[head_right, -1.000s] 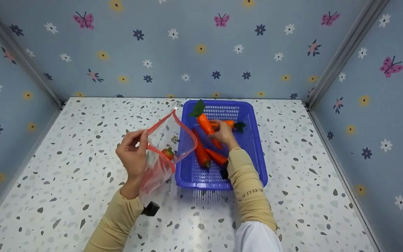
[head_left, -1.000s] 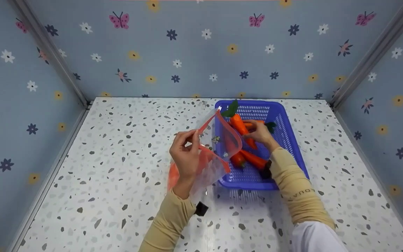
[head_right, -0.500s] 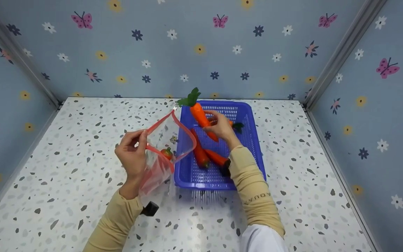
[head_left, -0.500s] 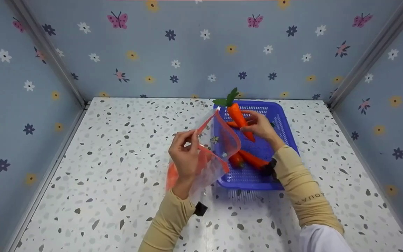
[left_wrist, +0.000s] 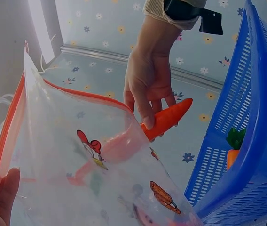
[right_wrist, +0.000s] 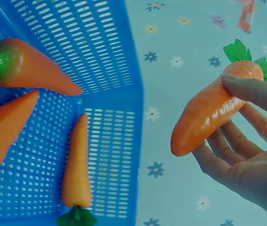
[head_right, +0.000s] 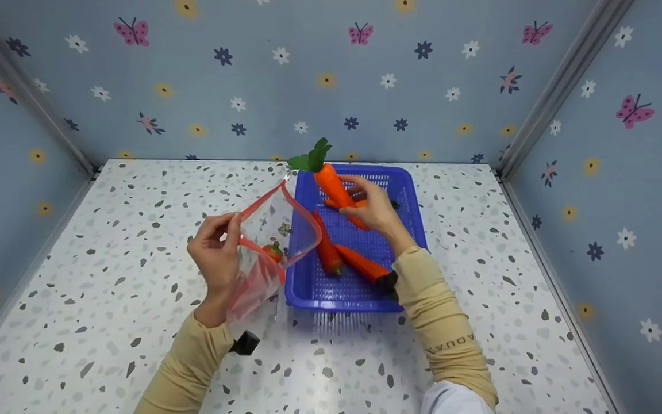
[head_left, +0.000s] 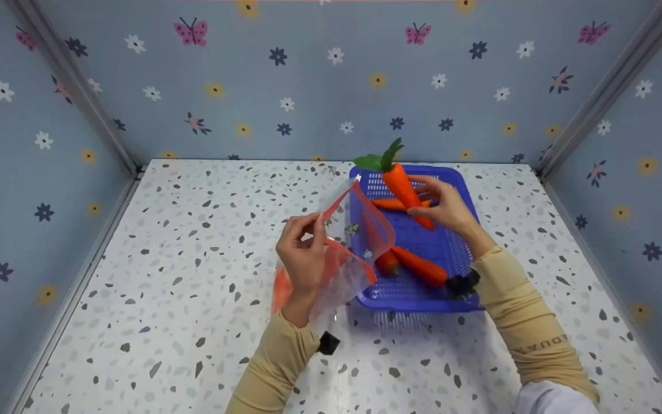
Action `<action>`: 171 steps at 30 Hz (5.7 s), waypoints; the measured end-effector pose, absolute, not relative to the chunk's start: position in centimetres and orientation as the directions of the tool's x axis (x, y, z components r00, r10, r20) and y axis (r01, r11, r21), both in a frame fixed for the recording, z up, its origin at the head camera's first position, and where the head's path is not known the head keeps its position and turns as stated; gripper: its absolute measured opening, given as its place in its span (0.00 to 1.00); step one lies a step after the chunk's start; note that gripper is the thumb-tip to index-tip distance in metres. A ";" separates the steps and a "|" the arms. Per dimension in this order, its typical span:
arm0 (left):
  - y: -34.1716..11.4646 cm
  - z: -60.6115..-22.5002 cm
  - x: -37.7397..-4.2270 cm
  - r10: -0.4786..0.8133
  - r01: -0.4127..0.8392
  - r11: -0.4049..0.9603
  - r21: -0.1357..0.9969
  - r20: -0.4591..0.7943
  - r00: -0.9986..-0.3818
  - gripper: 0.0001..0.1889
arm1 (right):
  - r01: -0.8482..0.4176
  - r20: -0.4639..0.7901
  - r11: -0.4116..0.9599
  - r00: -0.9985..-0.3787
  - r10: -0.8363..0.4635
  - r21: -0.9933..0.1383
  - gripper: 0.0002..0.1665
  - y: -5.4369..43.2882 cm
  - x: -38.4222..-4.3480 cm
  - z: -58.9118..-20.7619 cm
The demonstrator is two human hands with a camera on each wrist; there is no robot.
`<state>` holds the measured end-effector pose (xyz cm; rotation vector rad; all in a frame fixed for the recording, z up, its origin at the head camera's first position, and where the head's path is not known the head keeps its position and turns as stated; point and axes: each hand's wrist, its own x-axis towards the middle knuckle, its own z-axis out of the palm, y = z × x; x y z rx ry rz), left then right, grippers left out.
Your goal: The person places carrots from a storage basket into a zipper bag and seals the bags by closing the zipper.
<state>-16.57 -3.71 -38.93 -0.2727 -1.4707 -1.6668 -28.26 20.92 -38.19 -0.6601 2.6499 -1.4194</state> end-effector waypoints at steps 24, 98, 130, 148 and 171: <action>-3.5 -38.9 -16.5 -0.458 0.687 0.077 0.722 0.638 -0.619 0.04 | -0.490 0.199 0.459 -0.813 -0.547 -0.741 0.33 20.4 -21.8 -36.2; -3.5 -38.8 -16.3 -0.453 0.690 0.090 0.718 0.646 -0.614 0.04 | -0.511 0.317 0.288 -0.795 -0.517 -0.810 0.10 14.4 -22.6 -32.8; -3.7 -38.7 -16.1 -0.454 0.705 0.081 0.705 0.656 -0.603 0.04 | -0.173 -0.283 0.764 -0.860 -0.424 -0.621 0.16 20.9 -30.5 -41.2; -3.7 -39.2 -16.4 -0.462 0.695 0.109 0.710 0.656 -0.597 0.04 | -0.018 -0.664 0.910 -0.678 -0.316 -0.415 0.34 22.7 -29.7 -43.2; -4.0 -40.9 -17.5 -0.479 0.696 0.096 0.712 0.645 -0.595 0.04 | 0.017 -0.820 0.963 -0.529 -0.218 -0.267 0.31 22.5 -28.6 -44.6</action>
